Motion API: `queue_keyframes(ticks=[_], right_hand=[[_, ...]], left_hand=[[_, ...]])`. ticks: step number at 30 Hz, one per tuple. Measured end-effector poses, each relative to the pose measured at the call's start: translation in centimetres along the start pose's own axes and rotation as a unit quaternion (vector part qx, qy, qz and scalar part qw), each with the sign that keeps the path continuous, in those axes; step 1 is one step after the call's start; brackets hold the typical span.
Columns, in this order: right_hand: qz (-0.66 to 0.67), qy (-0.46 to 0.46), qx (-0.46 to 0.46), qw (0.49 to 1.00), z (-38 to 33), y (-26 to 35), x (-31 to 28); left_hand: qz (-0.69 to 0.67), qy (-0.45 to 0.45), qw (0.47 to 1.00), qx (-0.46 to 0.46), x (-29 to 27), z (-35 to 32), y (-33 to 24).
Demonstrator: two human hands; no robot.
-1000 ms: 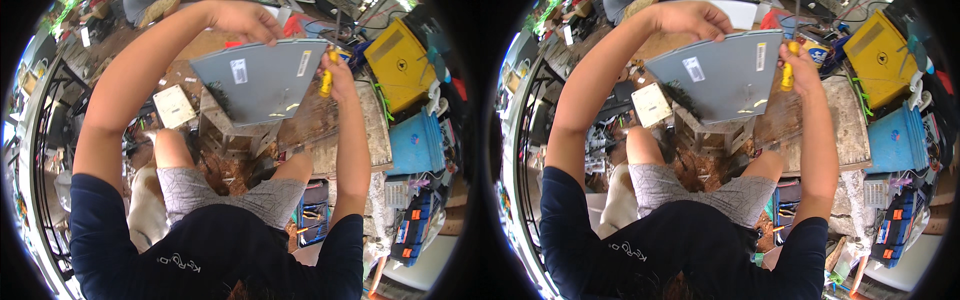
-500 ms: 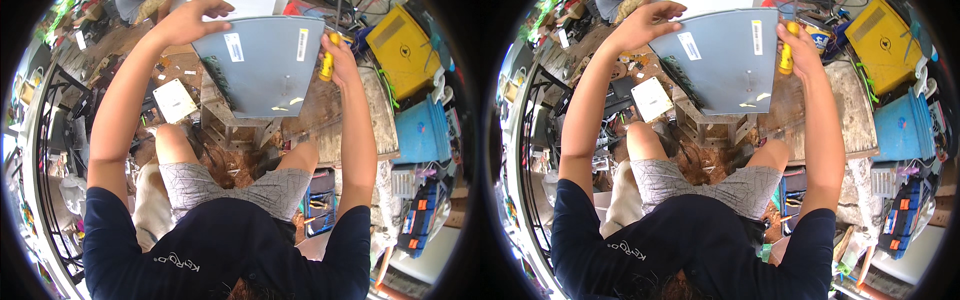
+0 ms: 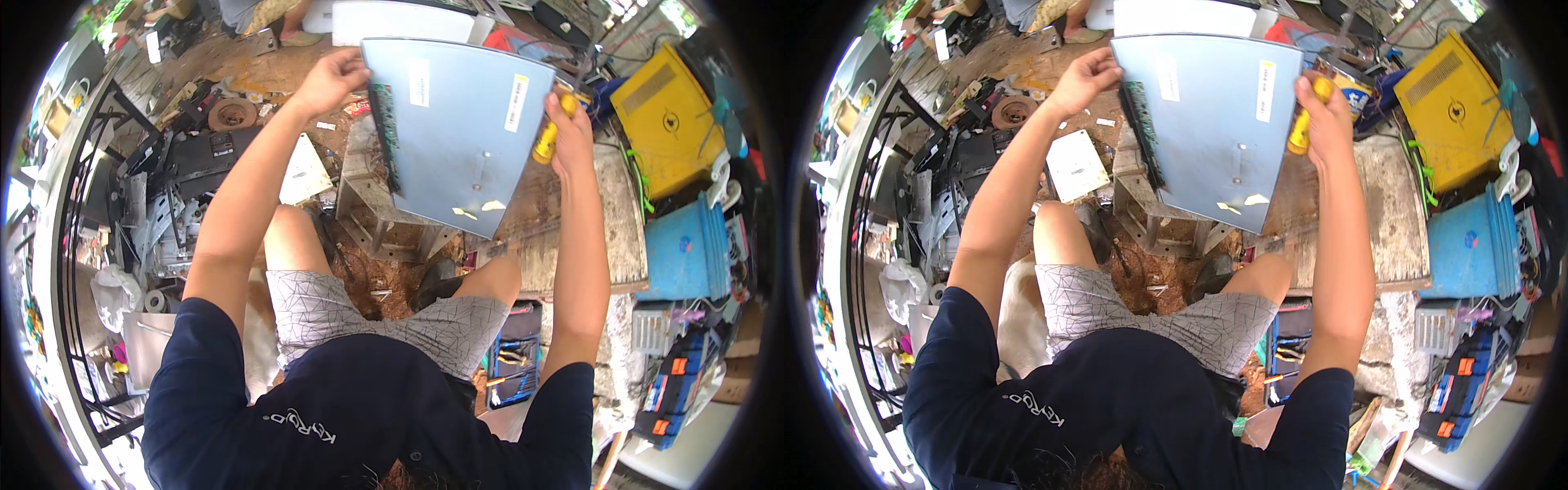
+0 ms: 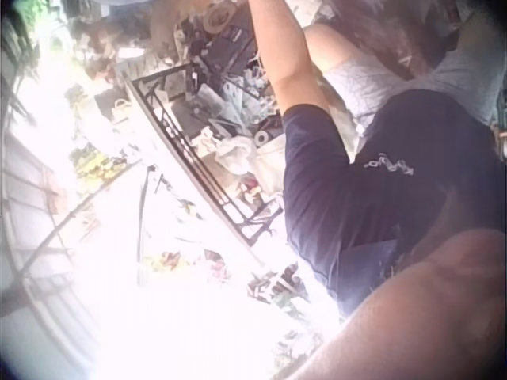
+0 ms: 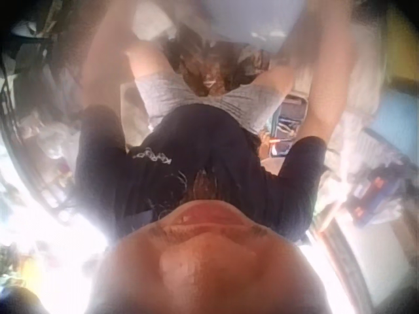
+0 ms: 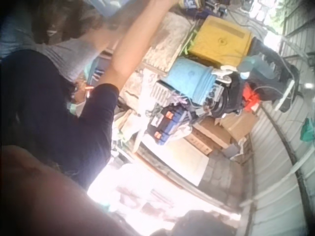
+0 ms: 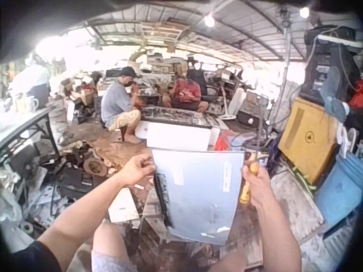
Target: The person uses a screwdriver to pry the metal casing off an electronic display panel while supporting it on a wooden block.
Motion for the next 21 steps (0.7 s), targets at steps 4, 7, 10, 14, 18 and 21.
queue_keyframes(ticks=[4, 7, 10, 14, 18, 21], right_hand=[[0.004, -0.079, 0.024, 0.997, -0.7, -1.3, -3.2], [-0.006, -0.105, 0.049, 0.993, -1.2, -2.9, -5.8], [-0.011, -0.118, 0.043, 0.992, -0.9, -3.7, -6.9], [0.03, -0.144, 0.047, 0.988, -0.6, -5.3, -7.9], [0.014, -0.124, 0.069, 0.99, -0.7, -6.3, -10.6], [0.024, -0.131, 0.074, 0.988, -1.0, -5.9, -10.0]], left_hand=[[0.045, 0.001, 0.998, 0.038, 2.3, -1.0, -1.6], [0.083, -0.037, 0.995, 0.03, 3.7, -2.2, -2.8], [0.111, -0.057, 0.988, 0.085, 4.3, -3.0, -3.9], [0.091, -0.029, 0.989, 0.112, 5.6, -3.2, -3.7], [-0.003, 0.038, 0.994, 0.1, 7.8, -3.1, -2.0], [-0.064, 0.09, 0.992, 0.054, 8.1, -3.6, -0.6]])
Point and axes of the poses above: each hand's wrist, its own z-axis towards the middle knuckle, its own x-axis out of the palm, y = z × x, the point moved 7 cm from there along z, towards the middle knuckle, and after that the axes turned 13 degrees about -x, right-handed, at the moved point
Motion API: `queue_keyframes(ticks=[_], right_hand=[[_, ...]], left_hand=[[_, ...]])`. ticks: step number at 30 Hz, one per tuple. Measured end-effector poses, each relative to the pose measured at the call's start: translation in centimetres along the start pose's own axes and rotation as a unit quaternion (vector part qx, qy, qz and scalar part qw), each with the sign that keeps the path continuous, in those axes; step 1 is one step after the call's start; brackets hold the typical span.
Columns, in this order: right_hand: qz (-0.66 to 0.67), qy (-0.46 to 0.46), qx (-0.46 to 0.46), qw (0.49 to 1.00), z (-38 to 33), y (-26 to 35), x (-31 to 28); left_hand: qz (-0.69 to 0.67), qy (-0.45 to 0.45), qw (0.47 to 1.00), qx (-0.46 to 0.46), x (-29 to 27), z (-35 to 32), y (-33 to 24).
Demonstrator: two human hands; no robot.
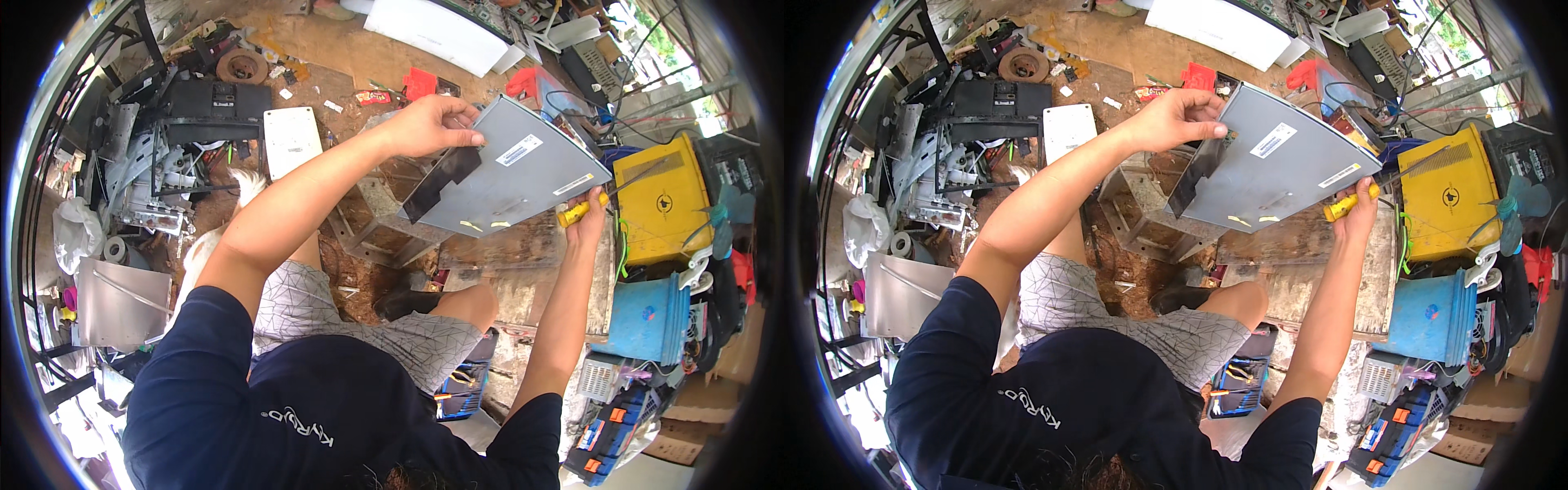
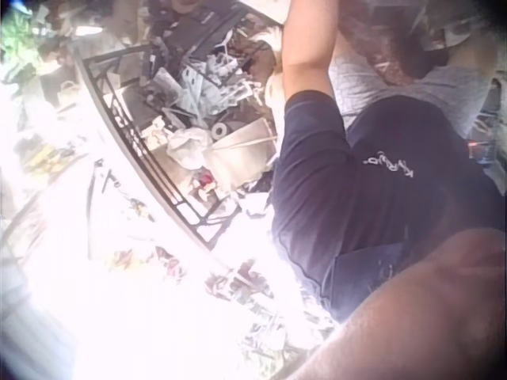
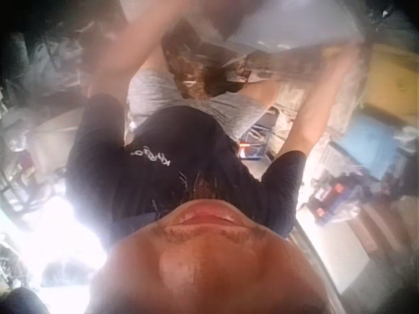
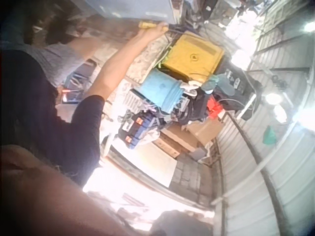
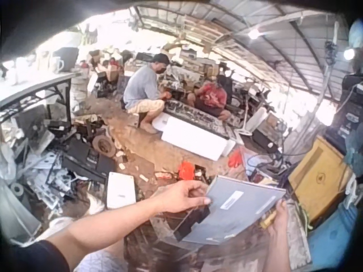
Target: The person uses a screwdriver to pry the metal casing off an electronic display panel while supporting it on a wooden block.
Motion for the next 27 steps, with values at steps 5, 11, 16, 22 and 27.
queue_keyframes(ticks=[5, 11, 16, 22, 27], right_hand=[[0.01, 0.005, 0.003, 1.0, -0.2, 0.3, -0.2], [0.028, -0.031, 0.018, 0.999, -0.6, -0.2, -0.5], [0.043, 0.009, 0.024, 0.999, 0.0, -0.7, -1.6], [0.049, 0.008, 0.019, 0.999, -1.0, -0.3, -0.5], [0.043, -0.008, 0.014, 0.999, -0.9, -0.2, -1.1]], left_hand=[[-0.071, 0.058, 0.996, -0.021, 0.6, -0.9, 3.3], [0.144, -0.158, 0.975, 0.06, 2.6, -4.8, 2.1], [0.174, -0.266, 0.948, 0.004, 4.4, -5.0, 4.2], [0.125, -0.329, 0.934, 0.059, 3.5, -5.4, 4.1], [0.112, -0.338, 0.93, 0.093, 3.3, -4.9, 3.9]])
Point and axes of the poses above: each hand's wrist, its own z-axis towards the middle knuckle, its own x-axis out of the palm, y = z × x, the point moved 7 cm from there along z, towards the middle knuckle, and after that the axes turned 13 degrees about -x, right-handed, at the moved point
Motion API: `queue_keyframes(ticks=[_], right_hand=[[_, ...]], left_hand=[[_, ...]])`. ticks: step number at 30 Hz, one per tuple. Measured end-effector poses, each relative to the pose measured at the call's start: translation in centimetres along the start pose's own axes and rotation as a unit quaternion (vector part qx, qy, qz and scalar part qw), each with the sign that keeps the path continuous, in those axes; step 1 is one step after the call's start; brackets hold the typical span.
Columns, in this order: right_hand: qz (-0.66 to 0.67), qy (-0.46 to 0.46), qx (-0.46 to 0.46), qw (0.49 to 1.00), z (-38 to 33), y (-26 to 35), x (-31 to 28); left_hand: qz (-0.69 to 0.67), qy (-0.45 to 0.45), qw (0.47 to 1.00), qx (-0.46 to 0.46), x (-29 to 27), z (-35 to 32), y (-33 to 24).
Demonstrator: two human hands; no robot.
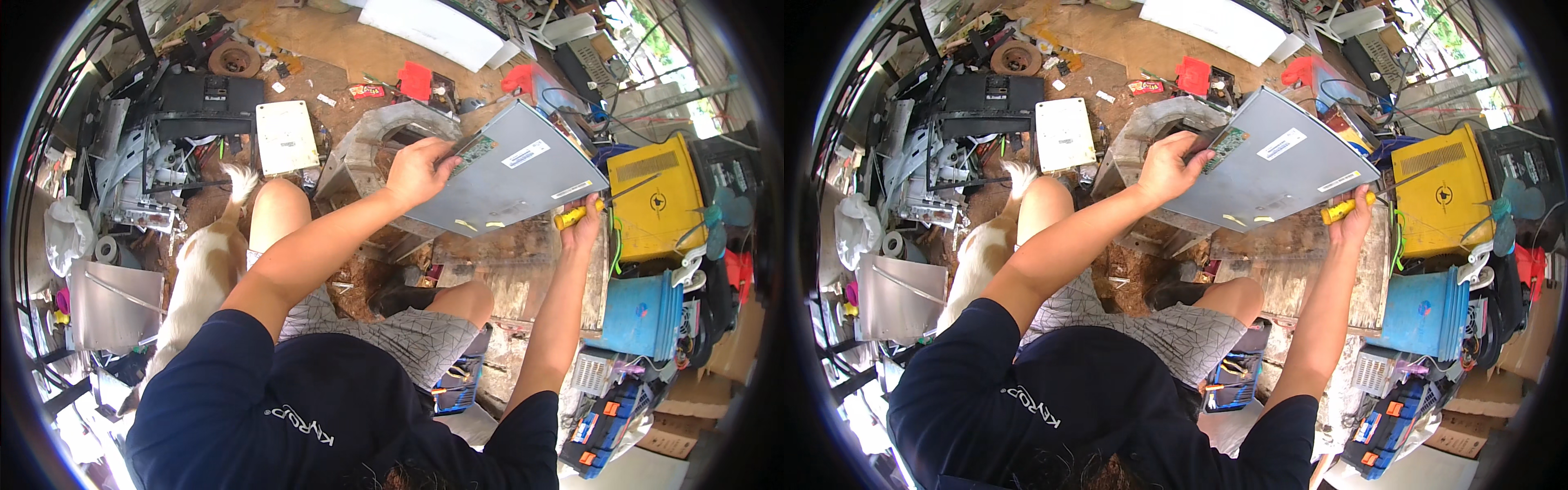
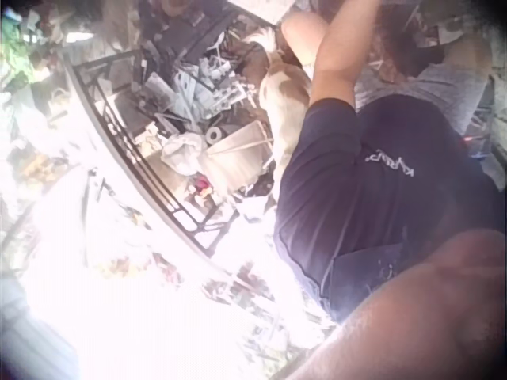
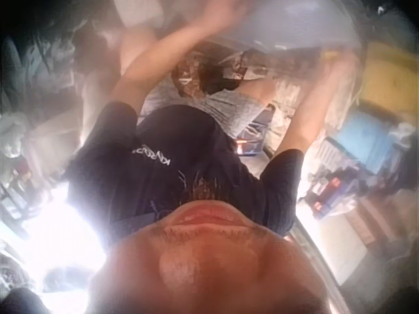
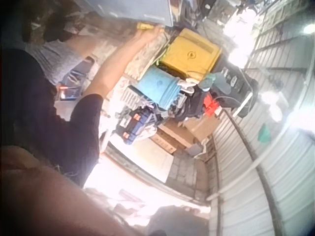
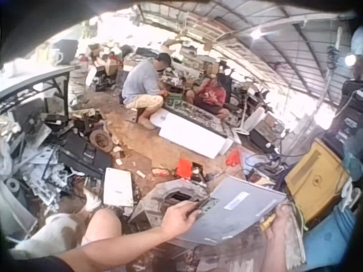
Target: The person uses a screwdriver to pry the metal casing off an electronic display panel while supporting it on a wooden block.
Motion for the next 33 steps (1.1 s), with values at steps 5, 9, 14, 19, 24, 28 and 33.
queue_keyframes(ticks=[5, 9, 14, 19, 24, 28, 33], right_hand=[[0.003, -0.036, 0.008, 0.999, -0.9, 0.4, 0.5], [0.018, -0.082, 0.005, 0.996, -1.0, -0.2, -2.2], [0.114, -0.197, 0.061, 0.972, -4.4, -5.5, -6.2], [0.191, -0.288, 0.165, 0.924, -11.5, -11.2, -2.3], [0.151, -0.305, 0.218, 0.915, -16.1, -16.7, -4.4], [0.052, -0.308, 0.229, 0.922, -19.3, -15.8, -6.8], [-0.118, -0.193, 0.146, 0.963, -22.2, -6.9, -7.5]], left_hand=[[0.025, 0.044, 0.999, 0.003, -0.2, 1.6, 0.0], [0.067, 0.108, 0.99, 0.066, 0.1, 5.7, -5.7], [0.235, 0.243, 0.931, 0.139, 3.8, 10.3, -14.6], [0.368, 0.344, 0.834, 0.224, 7.7, 10.5, -16.0], [0.432, 0.39, 0.782, 0.222, 8.9, 7.9, -14.2], [0.428, 0.433, 0.744, 0.274, 9.4, 6.6, -11.5], [0.514, 0.43, 0.702, 0.243, 11.5, 3.5, -9.3]])
Point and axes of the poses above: each hand's wrist, its own z-axis towards the middle knuckle, its own x-axis out of the palm, y = z × x, the point moved 7 cm from there along z, towards the middle knuckle, and after that the axes turned 13 degrees about -x, right-handed, at the moved point
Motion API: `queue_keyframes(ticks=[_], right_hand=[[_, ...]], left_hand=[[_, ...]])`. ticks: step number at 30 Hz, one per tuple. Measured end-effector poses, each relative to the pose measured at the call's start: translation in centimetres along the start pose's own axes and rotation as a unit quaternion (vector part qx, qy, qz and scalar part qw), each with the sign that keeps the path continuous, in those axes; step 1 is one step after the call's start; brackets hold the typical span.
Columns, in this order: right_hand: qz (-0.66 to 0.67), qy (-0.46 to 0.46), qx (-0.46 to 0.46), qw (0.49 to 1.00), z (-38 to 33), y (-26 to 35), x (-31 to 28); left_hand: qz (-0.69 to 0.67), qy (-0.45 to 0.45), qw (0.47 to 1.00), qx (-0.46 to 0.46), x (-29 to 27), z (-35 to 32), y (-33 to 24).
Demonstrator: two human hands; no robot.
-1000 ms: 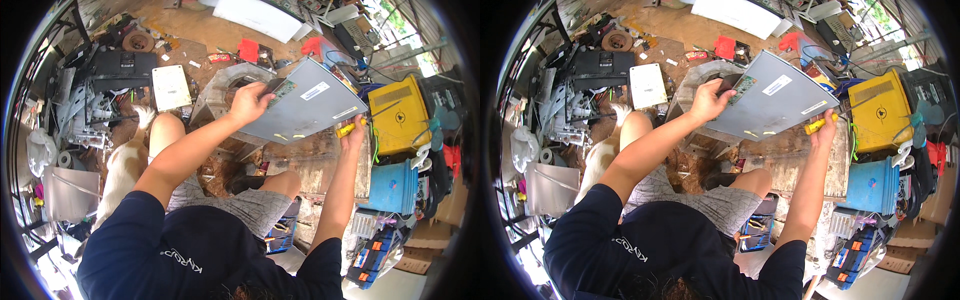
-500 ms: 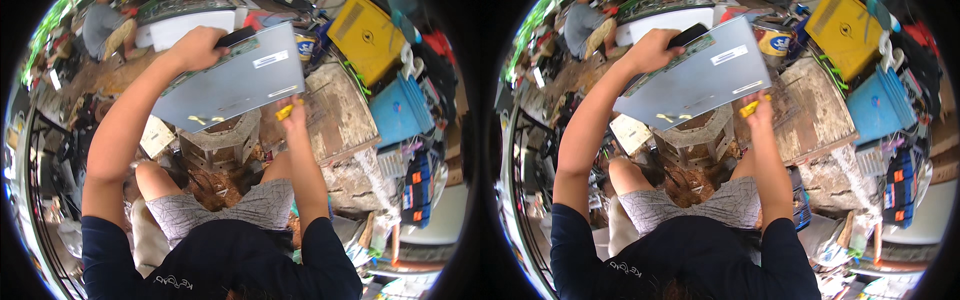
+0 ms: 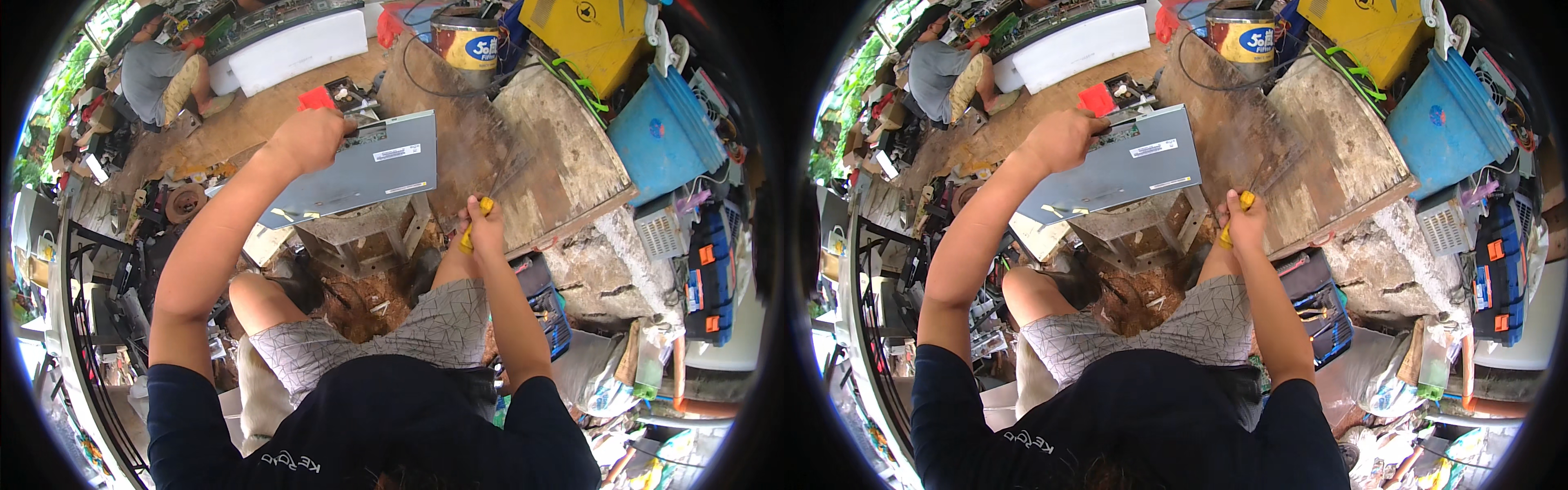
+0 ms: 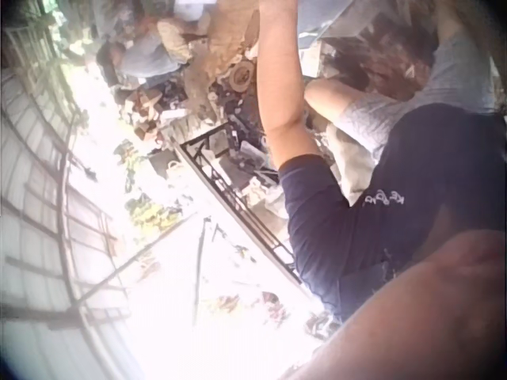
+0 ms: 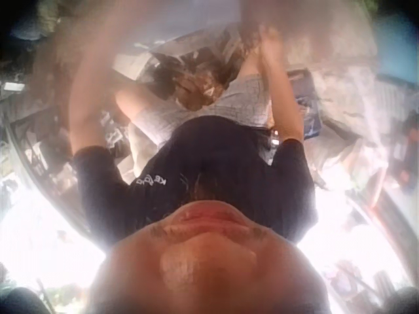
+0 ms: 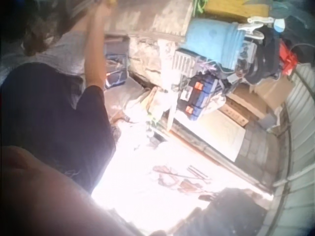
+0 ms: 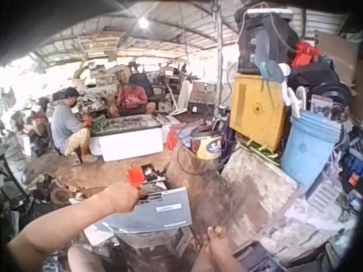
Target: The person uses a screwdriver to pry the metal casing off an electronic display panel while supporting it on a wooden block.
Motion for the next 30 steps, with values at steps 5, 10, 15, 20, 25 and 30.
queue_keyframes(ticks=[5, 10, 15, 20, 25, 30], right_hand=[[-0.241, 0.137, -0.218, 0.936, -5.9, 4.2, -1.5], [-0.369, 0.199, -0.277, 0.864, -9.7, 4.2, -0.2], [-0.227, 0.172, -0.104, 0.953, -10.4, 3.6, 1.7], [-0.247, 0.138, -0.129, 0.95, -9.1, -3.8, 2.5], [-0.252, 0.152, -0.123, 0.948, -9.0, -5.7, 3.4], [-0.211, 0.155, -0.12, 0.957, -7.9, -5.3, 4.7]], left_hand=[[0.029, 0.019, 0.999, 0.005, 3.8, 0.5, -1.6], [0.038, 0.03, 0.999, -0.011, 5.0, 1.2, -3.0], [0.029, 0.049, 0.997, -0.044, 5.4, 2.3, -2.2], [-0.042, 0.05, 0.996, -0.058, 4.7, 2.9, -2.3], [-0.174, 0.027, 0.984, -0.04, 5.0, 2.5, -3.2], [-0.222, 0.06, 0.972, -0.05, 5.8, 3.9, -2.2]])
Point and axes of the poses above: each hand's wrist, its own z-axis towards the middle knuckle, its own x-axis out of the palm, y = z × x, the point moved 7 cm from there along z, towards the middle knuckle, and after that the axes turned 13 degrees about -x, right-handed, at the moved point
